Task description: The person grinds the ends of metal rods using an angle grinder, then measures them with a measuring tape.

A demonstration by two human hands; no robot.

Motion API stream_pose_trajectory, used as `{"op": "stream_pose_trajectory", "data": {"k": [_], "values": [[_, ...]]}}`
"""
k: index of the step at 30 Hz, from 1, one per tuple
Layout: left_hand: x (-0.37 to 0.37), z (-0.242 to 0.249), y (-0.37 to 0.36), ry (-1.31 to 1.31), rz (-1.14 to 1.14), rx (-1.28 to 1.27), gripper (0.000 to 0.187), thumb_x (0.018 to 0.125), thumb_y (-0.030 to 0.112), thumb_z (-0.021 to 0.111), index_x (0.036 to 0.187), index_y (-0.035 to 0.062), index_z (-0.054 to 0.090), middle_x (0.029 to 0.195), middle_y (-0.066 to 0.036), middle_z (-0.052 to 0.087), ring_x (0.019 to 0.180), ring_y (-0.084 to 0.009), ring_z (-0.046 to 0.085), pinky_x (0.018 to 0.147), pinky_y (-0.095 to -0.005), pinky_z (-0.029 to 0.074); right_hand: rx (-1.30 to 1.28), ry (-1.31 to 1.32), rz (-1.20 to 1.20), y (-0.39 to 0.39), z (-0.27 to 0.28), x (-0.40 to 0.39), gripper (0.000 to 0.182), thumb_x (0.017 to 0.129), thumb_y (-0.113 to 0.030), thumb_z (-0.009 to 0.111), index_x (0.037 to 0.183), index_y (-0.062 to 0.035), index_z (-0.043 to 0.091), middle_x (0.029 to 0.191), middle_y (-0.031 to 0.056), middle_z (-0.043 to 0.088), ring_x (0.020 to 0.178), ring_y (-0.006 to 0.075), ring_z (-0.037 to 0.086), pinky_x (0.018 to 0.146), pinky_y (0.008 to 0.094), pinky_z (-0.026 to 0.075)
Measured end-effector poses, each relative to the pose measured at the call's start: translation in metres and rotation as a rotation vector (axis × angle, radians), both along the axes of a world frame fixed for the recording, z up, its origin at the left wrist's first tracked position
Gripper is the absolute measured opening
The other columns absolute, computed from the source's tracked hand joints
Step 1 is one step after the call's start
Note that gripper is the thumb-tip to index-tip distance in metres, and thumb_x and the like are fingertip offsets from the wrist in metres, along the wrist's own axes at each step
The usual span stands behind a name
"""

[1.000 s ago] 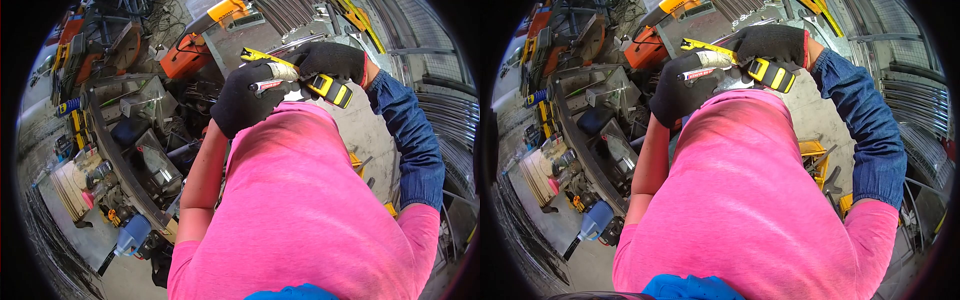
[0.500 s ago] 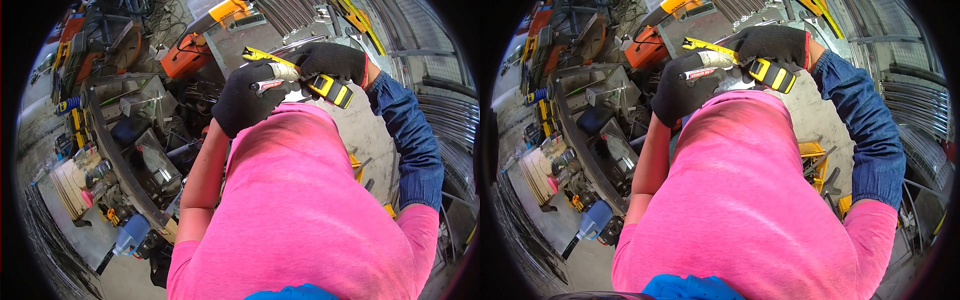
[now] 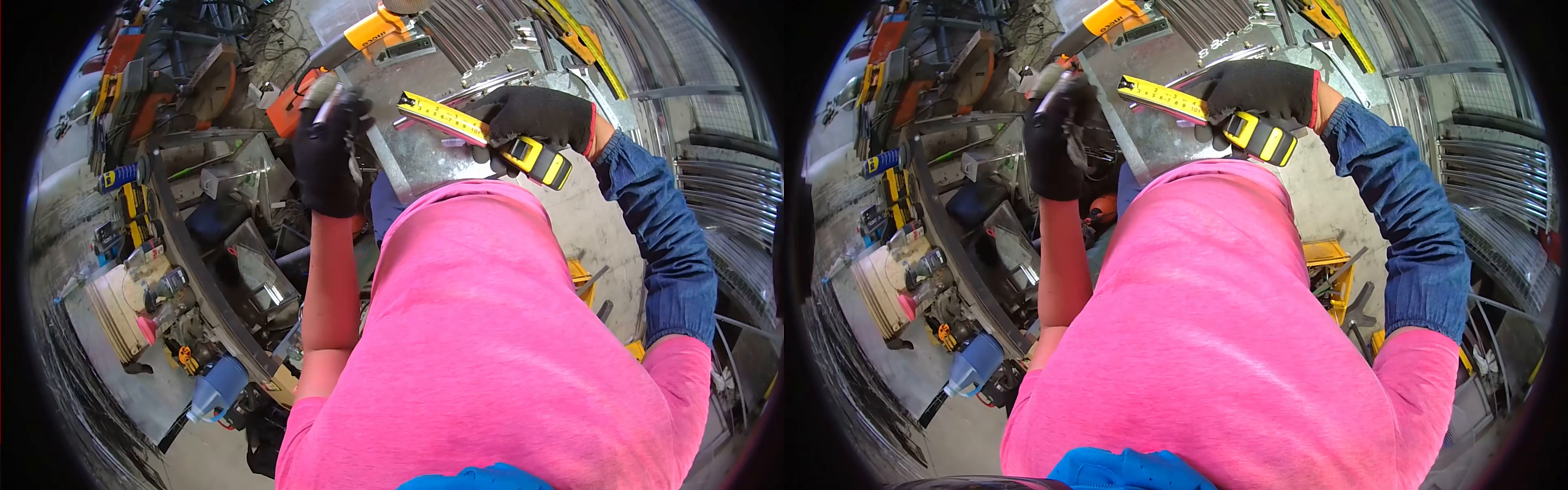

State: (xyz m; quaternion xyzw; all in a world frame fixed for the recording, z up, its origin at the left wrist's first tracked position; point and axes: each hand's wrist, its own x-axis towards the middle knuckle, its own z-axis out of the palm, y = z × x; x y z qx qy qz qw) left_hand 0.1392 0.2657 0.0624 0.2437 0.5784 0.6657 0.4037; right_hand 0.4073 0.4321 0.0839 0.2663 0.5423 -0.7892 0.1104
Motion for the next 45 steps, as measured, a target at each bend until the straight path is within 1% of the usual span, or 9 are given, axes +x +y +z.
{"op": "stream_pose_trajectory", "data": {"k": [7, 11, 17, 21, 23, 25, 28, 36, 45], "values": [[0.028, -0.027, 0.005, -0.087, -0.289, -0.116, 0.048, 0.106, 0.014, 0.070, 0.151, 0.0020, 0.060, 0.123, -0.011, 0.075, 0.105, -0.0208, 0.076, 0.094, -0.0384, 0.062, -0.048, 0.082, -0.030, 0.003, -0.007, -0.001, 0.058, 0.091, -0.010, 0.062, 0.144, 0.0118, 0.062, 0.104, 0.0187, 0.079, 0.080, 0.0232, 0.079, 0.071, 0.0377, 0.068], [0.027, -0.032, 0.017, -0.310, -0.284, 0.012, 0.043, 0.099, 0.017, 0.077, 0.138, 0.0005, 0.068, 0.105, -0.009, 0.079, 0.080, -0.0169, 0.075, 0.072, -0.0332, 0.062, -0.084, 0.095, -0.140, -0.001, -0.020, 0.003, 0.066, 0.092, -0.010, 0.062, 0.155, 0.0090, 0.055, 0.105, 0.0180, 0.079, 0.083, 0.0217, 0.080, 0.070, 0.0364, 0.068], [0.016, -0.029, 0.033, -0.319, -0.207, -0.007, 0.037, 0.101, 0.018, 0.075, 0.135, 0.0022, 0.069, 0.100, -0.009, 0.078, 0.080, -0.0182, 0.075, 0.071, -0.0348, 0.061, -0.178, 0.172, -0.299, -0.001, -0.019, 0.000, 0.065, 0.103, -0.026, 0.067, 0.159, 0.0043, 0.053, 0.106, 0.0165, 0.079, 0.075, 0.0203, 0.078, 0.061, 0.0323, 0.063], [-0.005, -0.047, 0.028, -0.509, -0.149, 0.075, 0.032, 0.104, 0.016, 0.071, 0.134, 0.0050, 0.068, 0.101, -0.008, 0.076, 0.082, -0.0185, 0.073, 0.074, -0.0364, 0.059, -0.173, 0.272, -0.504, 0.014, -0.018, 0.028, 0.061, 0.102, -0.019, 0.076, 0.158, -0.0038, 0.056, 0.120, 0.0121, 0.076, 0.094, 0.0172, 0.073, 0.086, 0.0303, 0.061], [-0.008, -0.046, 0.024, -0.576, -0.075, 0.086, 0.029, 0.106, 0.014, 0.068, 0.135, 0.0079, 0.066, 0.101, -0.006, 0.073, 0.085, -0.0187, 0.072, 0.077, -0.0373, 0.058, 0.870, 0.392, -0.363, 0.009, -0.009, 0.041, 0.062, 0.115, -0.040, 0.059, 0.164, -0.0047, 0.050, 0.111, 0.0054, 0.068, 0.092, 0.0126, 0.070, 0.084, 0.0297, 0.061], [-0.014, -0.049, 0.020, -0.585, -0.091, 0.114, 0.030, 0.107, 0.013, 0.066, 0.137, 0.0085, 0.065, 0.102, -0.005, 0.071, 0.086, -0.0190, 0.071, 0.076, -0.0374, 0.057, -0.080, 0.405, -0.705, 0.034, -0.039, 0.070, 0.071, 0.115, -0.056, 0.051, 0.166, -0.0052, 0.047, 0.103, 0.0023, 0.065, 0.090, 0.0120, 0.071, 0.079, 0.0300, 0.062], [-0.009, -0.045, 0.016, -0.520, 0.003, 0.061, 0.031, 0.107, 0.013, 0.066, 0.137, 0.0086, 0.064, 0.103, -0.005, 0.072, 0.086, -0.0188, 0.071, 0.076, -0.0374, 0.057, -0.018, 0.333, -0.977, 0.056, -0.065, 0.105, 0.068, 0.113, -0.055, 0.058, 0.161, -0.0076, 0.054, 0.100, 0.0030, 0.067, 0.082, 0.0161, 0.073, 0.069, 0.0324, 0.061], [-0.002, -0.027, 0.018, -0.511, 0.004, 0.111, 0.037, 0.103, 0.014, 0.072, 0.139, 0.0117, 0.062, 0.104, -0.004, 0.072, 0.086, -0.0194, 0.072, 0.076, -0.0375, 0.058, 0.963, -0.237, -1.280, 0.073, -0.108, 0.122, 0.050, 0.103, -0.031, 0.076, 0.142, 0.0008, 0.073, 0.084, 0.0013, 0.074, 0.065, 0.0072, 0.064, 0.060, 0.0278, 0.050], [-0.002, -0.027, 0.011, -0.559, 0.054, 0.127, 0.041, 0.103, 0.013, 0.071, 0.142, 0.0110, 0.059, 0.107, -0.007, 0.072, 0.089, -0.0218, 0.072, 0.079, -0.0397, 0.059, 1.271, -0.356, -1.369, 0.079, -0.141, 0.111, 0.053, 0.101, -0.035, 0.076, 0.141, -0.0009, 0.073, 0.107, 0.0122, 0.082, 0.088, 0.0199, 0.076, 0.082, 0.0358, 0.059]]}}
